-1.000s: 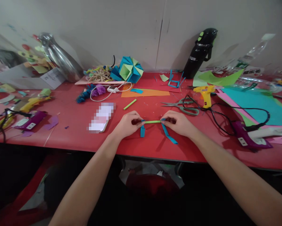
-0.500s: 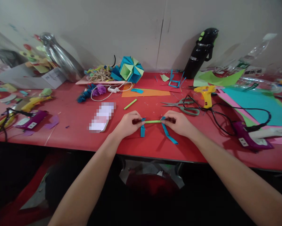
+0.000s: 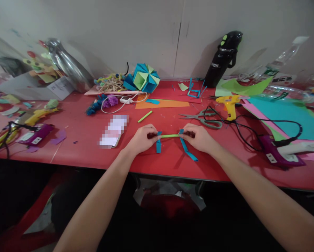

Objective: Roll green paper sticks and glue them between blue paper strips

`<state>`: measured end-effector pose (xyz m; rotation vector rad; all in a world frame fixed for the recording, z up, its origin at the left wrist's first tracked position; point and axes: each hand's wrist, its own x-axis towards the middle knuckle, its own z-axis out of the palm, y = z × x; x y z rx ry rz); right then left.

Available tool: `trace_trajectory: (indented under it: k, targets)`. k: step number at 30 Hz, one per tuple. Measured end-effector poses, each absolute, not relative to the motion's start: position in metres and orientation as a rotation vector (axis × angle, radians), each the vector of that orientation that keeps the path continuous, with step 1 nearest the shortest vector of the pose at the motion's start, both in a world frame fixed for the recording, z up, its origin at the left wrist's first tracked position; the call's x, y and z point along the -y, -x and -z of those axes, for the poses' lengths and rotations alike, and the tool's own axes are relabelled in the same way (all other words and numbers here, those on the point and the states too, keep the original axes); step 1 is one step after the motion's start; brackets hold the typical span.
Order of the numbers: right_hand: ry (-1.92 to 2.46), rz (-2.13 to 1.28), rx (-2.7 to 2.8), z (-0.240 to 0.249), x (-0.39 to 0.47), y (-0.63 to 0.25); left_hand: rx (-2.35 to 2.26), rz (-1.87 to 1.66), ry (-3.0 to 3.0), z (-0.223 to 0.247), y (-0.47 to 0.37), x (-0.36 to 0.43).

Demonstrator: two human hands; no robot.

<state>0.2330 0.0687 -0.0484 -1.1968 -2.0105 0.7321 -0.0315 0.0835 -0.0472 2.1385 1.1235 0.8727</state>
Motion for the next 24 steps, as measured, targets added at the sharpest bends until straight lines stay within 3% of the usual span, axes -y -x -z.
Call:
trace_trajectory:
  k: [24]
  targets:
    - [1.145, -0.743, 1.985, 0.0538, -0.0698, -0.2336, -1.124, -0.847, -2.137, 0.0453, 0.0317, -0.0829]
